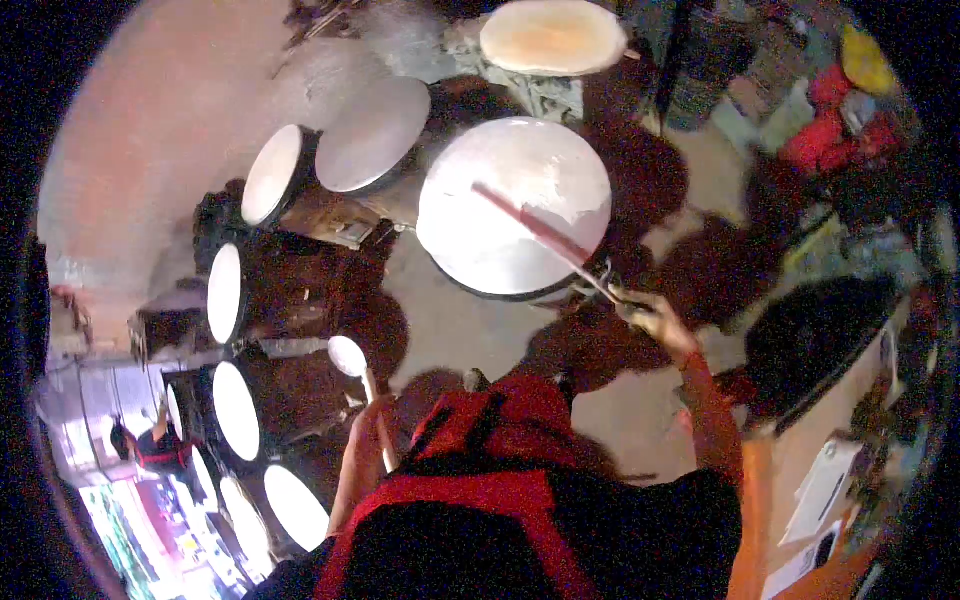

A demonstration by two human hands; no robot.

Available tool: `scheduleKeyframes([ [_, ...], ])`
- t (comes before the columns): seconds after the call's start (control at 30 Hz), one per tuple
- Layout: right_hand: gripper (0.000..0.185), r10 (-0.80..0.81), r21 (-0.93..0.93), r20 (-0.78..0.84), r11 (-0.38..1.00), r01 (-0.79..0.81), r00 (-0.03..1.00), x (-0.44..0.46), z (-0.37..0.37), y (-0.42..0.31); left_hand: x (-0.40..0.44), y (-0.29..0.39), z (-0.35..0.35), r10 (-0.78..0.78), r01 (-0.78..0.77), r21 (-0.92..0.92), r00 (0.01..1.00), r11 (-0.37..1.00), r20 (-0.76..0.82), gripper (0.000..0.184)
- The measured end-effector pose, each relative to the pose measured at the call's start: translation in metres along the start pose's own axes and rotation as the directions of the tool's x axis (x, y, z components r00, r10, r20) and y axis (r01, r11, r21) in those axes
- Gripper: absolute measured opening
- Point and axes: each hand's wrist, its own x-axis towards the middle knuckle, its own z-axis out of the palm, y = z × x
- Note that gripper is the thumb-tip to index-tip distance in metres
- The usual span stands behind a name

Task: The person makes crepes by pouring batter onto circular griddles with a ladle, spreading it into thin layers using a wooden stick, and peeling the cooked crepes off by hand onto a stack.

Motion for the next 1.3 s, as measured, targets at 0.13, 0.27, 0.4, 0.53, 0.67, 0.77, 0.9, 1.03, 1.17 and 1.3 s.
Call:
scheduleKeyframes([
  [0.13,0.032,-0.236,0.040,-0.397,0.961,0.274,0.887,0.001,0.069,0.040,0.048,0.019,-0.020,0.045,-0.068,0.065,0.954,0.996,0.296,0.020],
  [0.27,0.033,0.083,0.218,-0.292,0.976,-0.019,0.953,-0.075,0.099,0.085,0.080,0.053,-0.042,-0.032,-0.012,0.115,0.926,0.993,0.376,0.013],
  [0.4,0.040,0.150,0.544,-0.274,0.838,0.025,0.950,-0.128,0.155,0.149,0.158,0.045,-0.102,-0.115,0.064,0.141,0.914,0.988,0.388,0.018],
  [0.53,0.035,0.399,0.608,-0.567,0.793,0.039,0.721,-0.029,0.308,0.112,0.180,0.034,-0.160,-0.143,0.131,0.057,0.924,0.990,0.355,0.017],
  [0.67,0.042,-0.201,0.318,-0.612,0.823,0.471,0.765,0.131,0.419,0.049,0.156,0.026,-0.209,-0.142,0.158,-0.039,0.952,0.987,0.270,0.021],
  [0.77,0.044,-0.328,-0.337,-0.718,0.936,0.105,0.614,0.213,0.450,0.008,0.155,0.011,-0.247,-0.111,0.148,-0.131,0.961,0.980,0.254,0.024],
  [0.9,0.041,-0.456,-0.386,-0.793,0.889,0.245,0.404,0.221,0.448,0.049,0.144,0.006,-0.266,-0.097,0.120,-0.199,0.988,0.973,0.124,0.024],
  [1.03,0.043,-0.186,-0.148,-0.793,0.983,0.113,0.580,0.147,0.425,0.062,0.148,0.005,-0.265,-0.141,0.173,-0.175,0.974,0.969,0.179,0.021],
  [1.17,0.037,-0.072,0.020,-0.809,0.989,0.149,0.583,0.116,0.371,0.088,0.143,0.007,-0.252,-0.169,0.211,-0.172,0.958,0.962,0.232,0.022],
  [1.3,0.023,0.141,0.398,-0.771,0.868,0.298,0.620,0.088,0.359,0.006,0.154,-0.004,-0.248,-0.183,0.214,-0.115,0.954,0.970,0.237,0.031],
])
